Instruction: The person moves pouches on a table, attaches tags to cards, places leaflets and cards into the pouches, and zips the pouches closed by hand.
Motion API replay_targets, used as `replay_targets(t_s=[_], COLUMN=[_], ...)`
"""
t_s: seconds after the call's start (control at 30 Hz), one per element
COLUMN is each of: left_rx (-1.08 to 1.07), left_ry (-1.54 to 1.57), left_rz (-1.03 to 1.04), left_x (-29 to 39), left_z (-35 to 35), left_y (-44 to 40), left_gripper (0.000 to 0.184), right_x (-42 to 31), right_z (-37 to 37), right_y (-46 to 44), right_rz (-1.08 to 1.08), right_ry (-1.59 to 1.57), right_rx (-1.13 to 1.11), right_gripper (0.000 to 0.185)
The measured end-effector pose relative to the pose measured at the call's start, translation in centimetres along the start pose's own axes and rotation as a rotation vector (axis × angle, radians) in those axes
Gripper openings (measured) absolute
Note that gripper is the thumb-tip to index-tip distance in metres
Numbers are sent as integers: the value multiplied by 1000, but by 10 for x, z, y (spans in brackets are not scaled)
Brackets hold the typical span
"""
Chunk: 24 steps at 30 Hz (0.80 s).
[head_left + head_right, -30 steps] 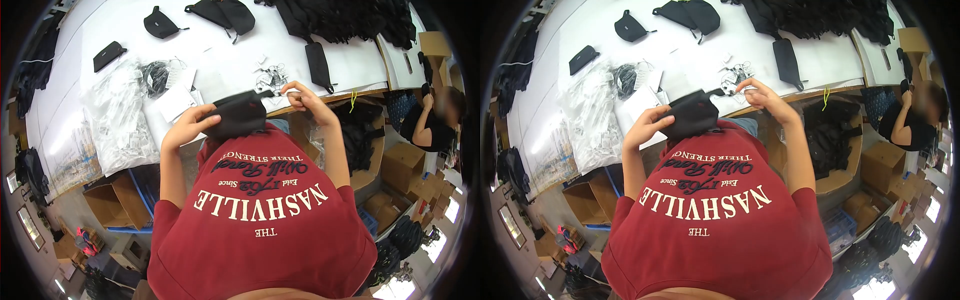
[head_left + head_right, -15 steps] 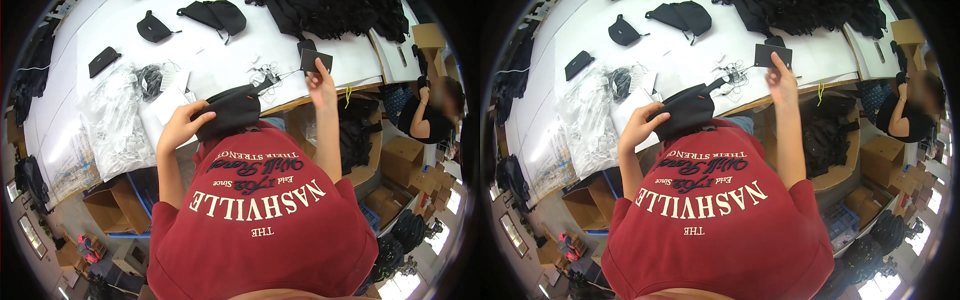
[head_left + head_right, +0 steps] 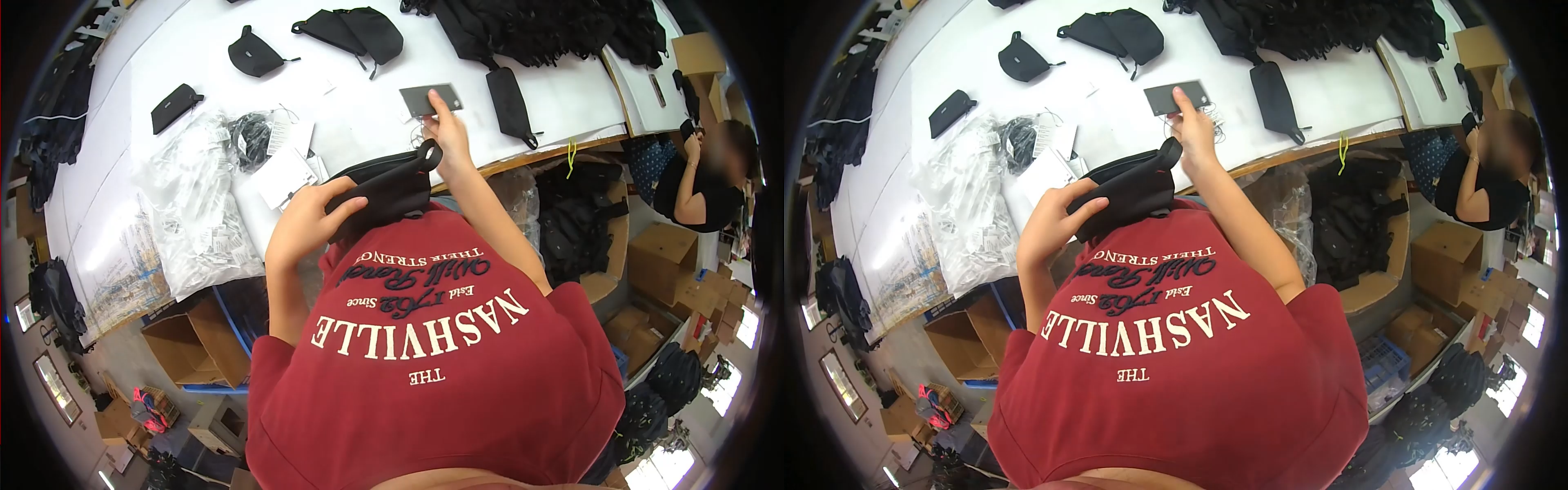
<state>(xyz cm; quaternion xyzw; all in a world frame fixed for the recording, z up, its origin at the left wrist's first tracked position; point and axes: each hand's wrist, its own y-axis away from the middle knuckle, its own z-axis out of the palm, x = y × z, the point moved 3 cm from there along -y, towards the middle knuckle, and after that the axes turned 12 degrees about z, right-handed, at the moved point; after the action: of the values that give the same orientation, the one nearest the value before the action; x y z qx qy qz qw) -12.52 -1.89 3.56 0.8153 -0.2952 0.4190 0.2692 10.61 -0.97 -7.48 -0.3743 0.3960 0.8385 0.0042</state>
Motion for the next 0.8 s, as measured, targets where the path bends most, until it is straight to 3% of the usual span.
replay_targets(t_s=[0.13,0.17,0.23,0.27,0.37,0.4,0.47,0.53,0.67,0.7,0.77,0.8], left_rx=[96,120,159,177,186,113,23,-115,-333,-405,-425,-337], left_ry=[-242,-269,-314,-334,-448,-401,-348,-328,-133,-60,189,476], left_rz=[228,288,403,461,730,777,822,669,381,289,472,416], left_x=[-13,-13,-7,0,24,27,26,17,7,3,-15,-27], left_z=[0,1,6,9,18,22,26,24,24,25,33,34], left_y=[-8,-12,-22,-28,-41,-45,-52,-60,-79,-88,-114,-136], left_gripper=[22,20,17,16,17,17,16,15,17,18,24,24], right_x=[-46,-57,-73,-74,-66,-63,-54,-55,-65,-66,-65,-62], right_z=[6,-2,19,25,29,31,23,16,-4,-8,-18,-23], right_y=[28,35,70,79,82,85,81,80,85,90,97,99], right_rz=[-505,-482,-559,-504,-768,-645,-608,-535,-72,-87,-124,-72], right_ry=[284,727,1251,1451,1818,1946,1858,1788,1398,1443,1528,1449], right_rx=[-165,-153,-199,-238,-370,-417,-501,-524,-369,-393,-440,-413], right_gripper=[31,40,47,51,44,37,34,34,43,41,37,33])
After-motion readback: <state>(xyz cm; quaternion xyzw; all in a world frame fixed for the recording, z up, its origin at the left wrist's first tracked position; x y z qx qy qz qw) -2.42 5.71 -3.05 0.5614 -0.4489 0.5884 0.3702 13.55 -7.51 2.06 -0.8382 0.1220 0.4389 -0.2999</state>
